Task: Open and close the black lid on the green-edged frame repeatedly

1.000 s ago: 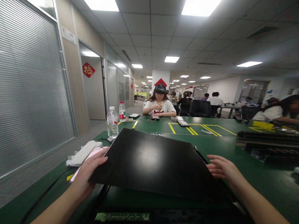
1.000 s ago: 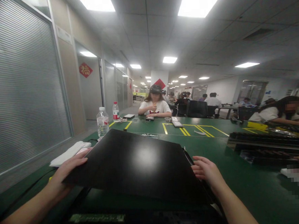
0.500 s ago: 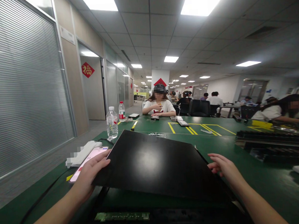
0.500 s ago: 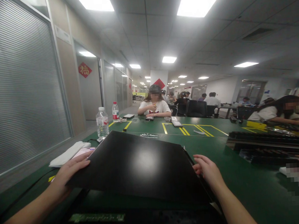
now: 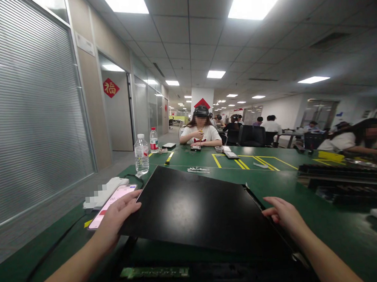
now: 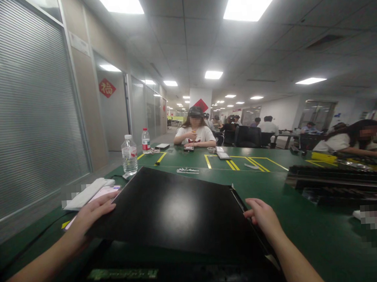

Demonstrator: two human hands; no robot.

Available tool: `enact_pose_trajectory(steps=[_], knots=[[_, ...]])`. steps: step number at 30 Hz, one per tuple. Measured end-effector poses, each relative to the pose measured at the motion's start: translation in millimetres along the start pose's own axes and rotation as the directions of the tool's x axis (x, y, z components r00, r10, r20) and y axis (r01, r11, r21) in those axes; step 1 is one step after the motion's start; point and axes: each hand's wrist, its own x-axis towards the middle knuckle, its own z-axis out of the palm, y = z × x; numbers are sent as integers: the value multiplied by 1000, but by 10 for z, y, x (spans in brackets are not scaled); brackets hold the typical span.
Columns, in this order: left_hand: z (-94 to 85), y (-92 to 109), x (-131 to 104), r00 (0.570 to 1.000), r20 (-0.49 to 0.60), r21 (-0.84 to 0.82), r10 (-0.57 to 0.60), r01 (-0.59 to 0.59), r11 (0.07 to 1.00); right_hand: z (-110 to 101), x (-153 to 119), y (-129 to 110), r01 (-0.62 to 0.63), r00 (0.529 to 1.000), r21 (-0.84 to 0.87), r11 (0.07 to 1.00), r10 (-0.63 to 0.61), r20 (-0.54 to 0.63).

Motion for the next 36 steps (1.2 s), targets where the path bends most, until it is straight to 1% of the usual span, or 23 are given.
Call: enact_pose_trajectory(steps=[3,7,9,16,22,26,36], knots=[[-2,1,-2,1000,8,11,-5,4,1000,-14,-25,-24,-3,1000,-16,1000,3,-19],[5,1,-8,998,54,27,-9,8,1000,-33,-54,-54,7,998,-42,999,-10,-63],[16,-8,-11,998,60,36,-2,0,999,-43,-66,-67,14,996,-55,998,-19,-82],[96,-34,-29,1000,-23,79,5,-3,997,-66,-55,-64,18,996,-72,997,-24,-82],[86,-64,7,999,-36,89,-2,5,996,-67,-26,-37,36,996,-192,981,-51,-74],[70,-105,30,1000,-12,84,-12,13,996,-70,-38,-36,38,996,-264,964,-58,-71],[70,-161,50,997,57,57,-59,55,997,-90,-29,-19,73,991,-371,926,-108,-74]])
